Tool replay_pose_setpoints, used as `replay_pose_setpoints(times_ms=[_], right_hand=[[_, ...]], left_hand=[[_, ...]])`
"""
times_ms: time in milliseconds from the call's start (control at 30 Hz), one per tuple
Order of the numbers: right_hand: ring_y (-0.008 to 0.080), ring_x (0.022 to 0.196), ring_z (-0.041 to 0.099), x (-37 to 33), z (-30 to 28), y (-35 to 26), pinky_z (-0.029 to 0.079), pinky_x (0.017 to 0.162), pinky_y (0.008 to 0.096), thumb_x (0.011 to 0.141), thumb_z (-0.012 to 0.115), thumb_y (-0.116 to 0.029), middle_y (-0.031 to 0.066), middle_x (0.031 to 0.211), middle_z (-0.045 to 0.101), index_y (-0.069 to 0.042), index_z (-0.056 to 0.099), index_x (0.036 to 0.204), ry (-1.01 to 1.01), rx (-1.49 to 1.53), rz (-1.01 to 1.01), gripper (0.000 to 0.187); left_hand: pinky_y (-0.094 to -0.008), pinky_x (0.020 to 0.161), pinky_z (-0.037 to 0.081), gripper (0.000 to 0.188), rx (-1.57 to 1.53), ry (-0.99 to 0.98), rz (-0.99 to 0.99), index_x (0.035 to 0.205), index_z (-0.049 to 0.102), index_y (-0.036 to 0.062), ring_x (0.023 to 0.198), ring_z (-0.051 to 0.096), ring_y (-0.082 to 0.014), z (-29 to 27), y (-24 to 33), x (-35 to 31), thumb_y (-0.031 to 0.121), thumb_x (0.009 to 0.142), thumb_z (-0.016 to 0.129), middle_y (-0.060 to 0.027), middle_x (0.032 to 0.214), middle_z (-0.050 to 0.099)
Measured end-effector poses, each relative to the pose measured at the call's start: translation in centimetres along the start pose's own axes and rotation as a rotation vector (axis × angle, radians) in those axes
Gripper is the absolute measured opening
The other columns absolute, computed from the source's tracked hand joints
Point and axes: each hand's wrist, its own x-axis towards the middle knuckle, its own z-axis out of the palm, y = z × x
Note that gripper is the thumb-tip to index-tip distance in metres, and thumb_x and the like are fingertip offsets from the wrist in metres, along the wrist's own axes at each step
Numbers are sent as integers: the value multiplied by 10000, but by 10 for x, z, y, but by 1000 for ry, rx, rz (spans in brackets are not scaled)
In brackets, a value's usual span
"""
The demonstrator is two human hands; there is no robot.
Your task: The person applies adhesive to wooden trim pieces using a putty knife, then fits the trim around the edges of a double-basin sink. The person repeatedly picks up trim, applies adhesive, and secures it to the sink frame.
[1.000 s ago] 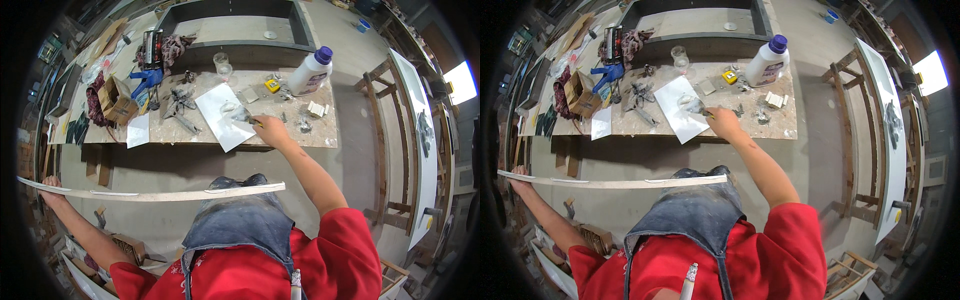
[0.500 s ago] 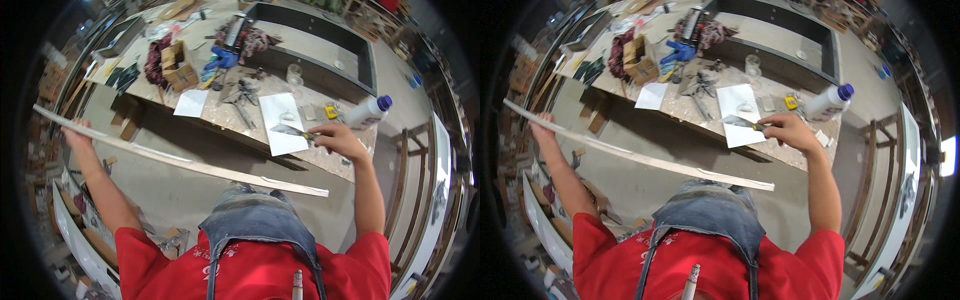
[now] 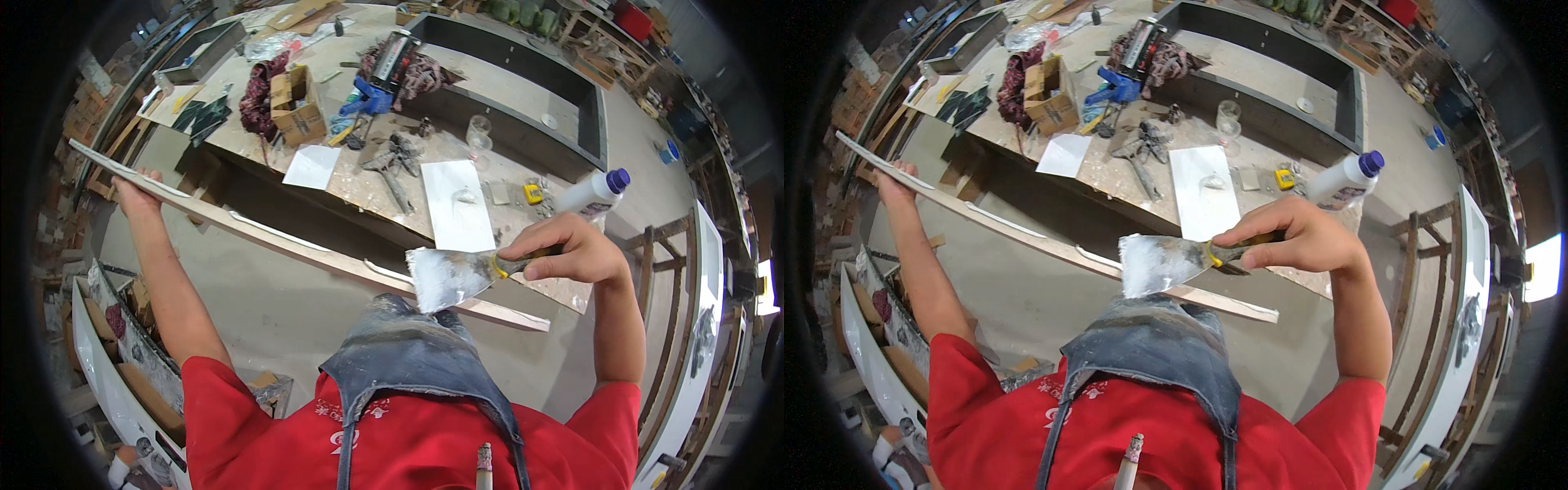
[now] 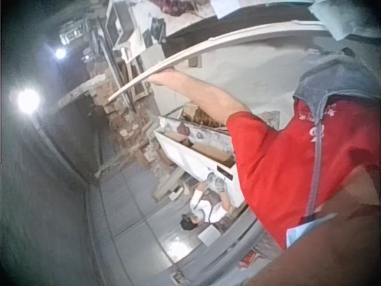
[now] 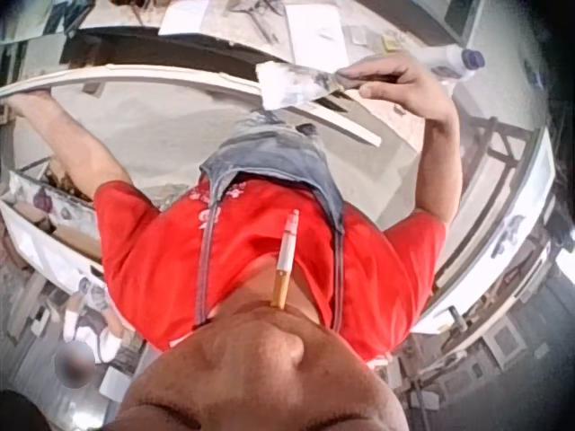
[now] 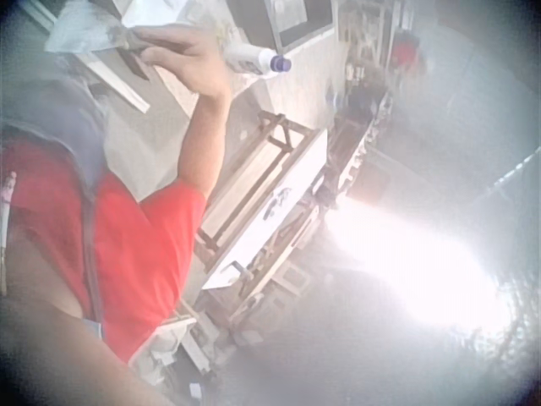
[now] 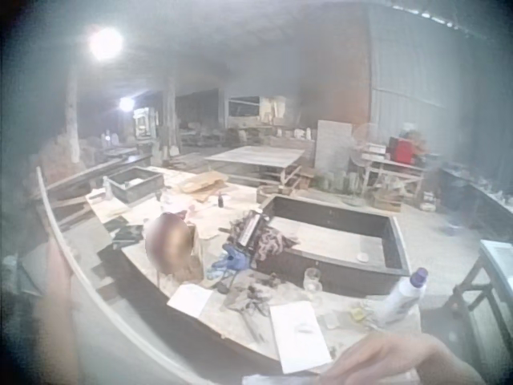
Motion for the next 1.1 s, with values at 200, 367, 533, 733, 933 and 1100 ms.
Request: replay_pose_setpoints(times_ms=[200,367,533,733,933,1100], right_hand=[[222,936,708,-63,-24,8,533,872,315,784,822,-70,145,1052,754,10,754,1109,251,-231,145,341],[184,940,689,-105,-24,13,522,865,303,778,828,-63,122,1061,752,0,741,1141,267,-34,-19,378],[236,989,711,-102,-6,24,527,890,330,731,871,-89,145,1060,756,12,757,1096,172,23,55,395],[231,1017,700,-130,-12,46,528,898,328,704,874,-52,136,1079,756,-2,762,1093,248,79,148,408],[204,989,694,-144,-22,49,540,858,305,686,867,-5,128,1066,757,-5,760,1101,294,88,291,429],[180,947,689,-152,-30,66,541,823,293,698,844,18,120,1056,757,-8,759,1107,331,43,294,419]], left_hand=[[-343,466,266,599,49,30,-15,760,250,128,526,244,-199,-1,-7,17,665,1026,248,-30,663,264],[-337,446,271,572,26,-132,-7,734,266,110,487,241,-198,-39,-2,85,590,1043,299,-39,635,282],[-328,467,262,453,-14,-108,-14,715,255,119,508,225,-178,-30,-3,89,383,1037,430,-38,628,289],[-353,496,251,432,49,-79,-27,723,217,129,543,208,-192,-23,-1,98,353,1020,436,-36,648,243],[-358,514,236,427,43,-71,-23,682,193,148,546,205,-191,-30,10,111,332,987,428,-36,614,211],[-350,498,236,398,106,-129,24,662,204,150,527,214,-192,-42,24,124,266,946,458,-36,600,207]])
